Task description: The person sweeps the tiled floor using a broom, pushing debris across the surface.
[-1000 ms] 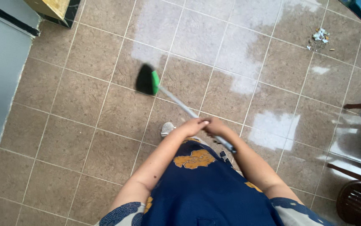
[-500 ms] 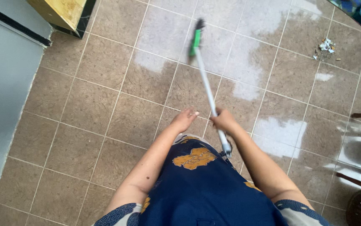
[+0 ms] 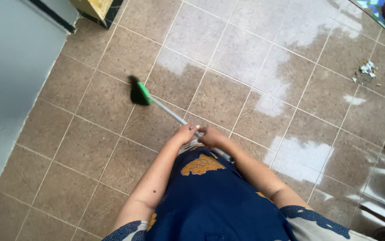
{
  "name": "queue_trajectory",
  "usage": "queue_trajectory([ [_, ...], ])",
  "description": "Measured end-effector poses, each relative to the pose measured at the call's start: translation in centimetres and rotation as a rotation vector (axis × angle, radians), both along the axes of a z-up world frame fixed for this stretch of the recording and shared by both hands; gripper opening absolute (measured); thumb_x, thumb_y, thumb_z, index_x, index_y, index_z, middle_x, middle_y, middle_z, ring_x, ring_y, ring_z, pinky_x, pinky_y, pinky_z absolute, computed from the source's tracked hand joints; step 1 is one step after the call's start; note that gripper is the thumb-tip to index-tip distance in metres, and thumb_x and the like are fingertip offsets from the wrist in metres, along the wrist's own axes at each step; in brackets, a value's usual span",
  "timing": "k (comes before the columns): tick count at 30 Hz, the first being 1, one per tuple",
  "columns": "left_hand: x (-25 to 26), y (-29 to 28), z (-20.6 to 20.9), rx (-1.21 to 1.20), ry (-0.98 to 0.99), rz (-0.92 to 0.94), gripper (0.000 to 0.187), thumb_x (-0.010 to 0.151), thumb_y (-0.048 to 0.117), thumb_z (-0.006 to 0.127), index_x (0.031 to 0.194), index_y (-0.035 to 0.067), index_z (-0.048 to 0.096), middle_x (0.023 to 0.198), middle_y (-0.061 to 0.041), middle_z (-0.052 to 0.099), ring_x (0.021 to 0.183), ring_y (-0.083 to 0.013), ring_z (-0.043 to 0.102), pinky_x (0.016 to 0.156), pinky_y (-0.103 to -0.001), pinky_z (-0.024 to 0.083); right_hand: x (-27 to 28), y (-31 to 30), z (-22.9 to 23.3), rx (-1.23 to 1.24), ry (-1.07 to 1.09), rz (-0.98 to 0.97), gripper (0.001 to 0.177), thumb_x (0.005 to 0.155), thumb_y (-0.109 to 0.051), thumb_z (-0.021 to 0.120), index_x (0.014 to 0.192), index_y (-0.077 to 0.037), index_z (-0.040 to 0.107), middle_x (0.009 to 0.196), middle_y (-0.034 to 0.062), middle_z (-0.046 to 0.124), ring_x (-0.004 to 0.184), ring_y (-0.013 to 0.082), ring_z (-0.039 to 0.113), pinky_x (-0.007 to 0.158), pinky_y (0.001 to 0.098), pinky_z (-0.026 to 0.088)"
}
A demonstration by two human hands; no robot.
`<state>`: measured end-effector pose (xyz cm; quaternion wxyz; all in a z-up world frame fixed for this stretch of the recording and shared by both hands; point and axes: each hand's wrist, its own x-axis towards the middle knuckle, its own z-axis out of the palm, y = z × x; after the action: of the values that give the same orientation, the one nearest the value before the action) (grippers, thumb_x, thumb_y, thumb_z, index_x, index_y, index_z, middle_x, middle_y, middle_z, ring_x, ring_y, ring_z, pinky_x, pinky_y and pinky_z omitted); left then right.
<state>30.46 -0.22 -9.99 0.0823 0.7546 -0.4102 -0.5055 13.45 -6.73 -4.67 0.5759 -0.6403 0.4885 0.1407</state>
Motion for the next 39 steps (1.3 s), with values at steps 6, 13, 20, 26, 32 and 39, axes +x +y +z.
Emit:
queue_trajectory([
  [6, 0.5, -0.7, 2.3, -0.077, 0.04, 0.01, 0.072, 0.095, 0.06, 0.052, 0.148, 0.011, 0.052, 0.147, -0.019, 0.054, 0.137, -0.0361, 0.051, 0.114, -0.044, 0.039, -6.1, -4.8, 0.2, 0.117, 0.125, -0.264, 0.052, 0.087, -0.019, 0.07, 0.138, -0.011, 0.064, 0.075, 0.0086, 0.07, 0.054, 0.0151, 0.061, 0.049, 0.032, 0.052],
  [13, 1.8, -3.6, 1.4, -0.116, 0.011, 0.025, 0.068, 0.096, 0.058, 0.053, 0.148, 0.014, 0.052, 0.158, -0.015, 0.044, 0.147, -0.0323, 0.041, 0.119, -0.042, 0.033, -5.2, -13.2, 3.1, -0.026, 0.217, -0.385, 0.05, 0.091, -0.014, 0.067, 0.139, -0.001, 0.061, 0.079, 0.0114, 0.072, 0.055, 0.0155, 0.059, 0.048, 0.0282, 0.052],
  [20, 2.2, -9.4, 1.5, -0.297, 0.031, 0.117, 0.067, 0.096, 0.053, 0.054, 0.151, 0.014, 0.049, 0.161, -0.019, 0.038, 0.148, -0.035, 0.038, 0.119, -0.041, 0.033, -0.7, -14.7, 6.4, -0.065, 0.08, -0.448, 0.052, 0.087, -0.009, 0.073, 0.136, 0.004, 0.06, 0.08, 0.0103, 0.069, 0.056, 0.0152, 0.062, 0.047, 0.0299, 0.051],
  [26, 2.6, -13.9, 3.6, -0.208, 0.01, 0.228, 0.069, 0.098, 0.055, 0.054, 0.151, 0.012, 0.046, 0.16, -0.024, 0.033, 0.147, -0.0395, 0.036, 0.118, -0.044, 0.032, 2.3, -15.4, 6.9, 0.113, 0.021, -0.214, 0.058, 0.087, -0.014, 0.07, 0.142, -0.007, 0.056, 0.075, 0.0115, 0.07, 0.052, 0.0139, 0.06, 0.047, 0.0305, 0.053],
  [32, 4.6, -15.7, 4.2, 0.041, 0.035, 0.253, 0.058, 0.098, 0.051, 0.047, 0.145, 0.019, 0.059, 0.151, -0.013, 0.054, 0.138, -0.0359, 0.051, 0.117, -0.045, 0.039, 8.5, -16.4, -0.3, 0.056, -0.015, 0.162, 0.049, 0.081, -0.02, 0.075, 0.125, -0.001, 0.066, 0.082, 0.0114, 0.074, 0.058, 0.0172, 0.069, 0.055, 0.0321, 0.058],
  [39, 3.6, -18.8, -0.5, 0.01, 0.012, 0.177, 0.063, 0.098, 0.053, 0.054, 0.146, 0.013, 0.052, 0.15, -0.015, 0.05, 0.136, -0.0346, 0.05, 0.113, -0.042, 0.04, 6.6, -22.9, -3.8, 0.112, 0.047, 0.11, 0.052, 0.079, -0.021, 0.073, 0.129, -0.008, 0.069, 0.08, 0.0125, 0.076, 0.059, 0.0183, 0.069, 0.056, 0.0341, 0.058],
])
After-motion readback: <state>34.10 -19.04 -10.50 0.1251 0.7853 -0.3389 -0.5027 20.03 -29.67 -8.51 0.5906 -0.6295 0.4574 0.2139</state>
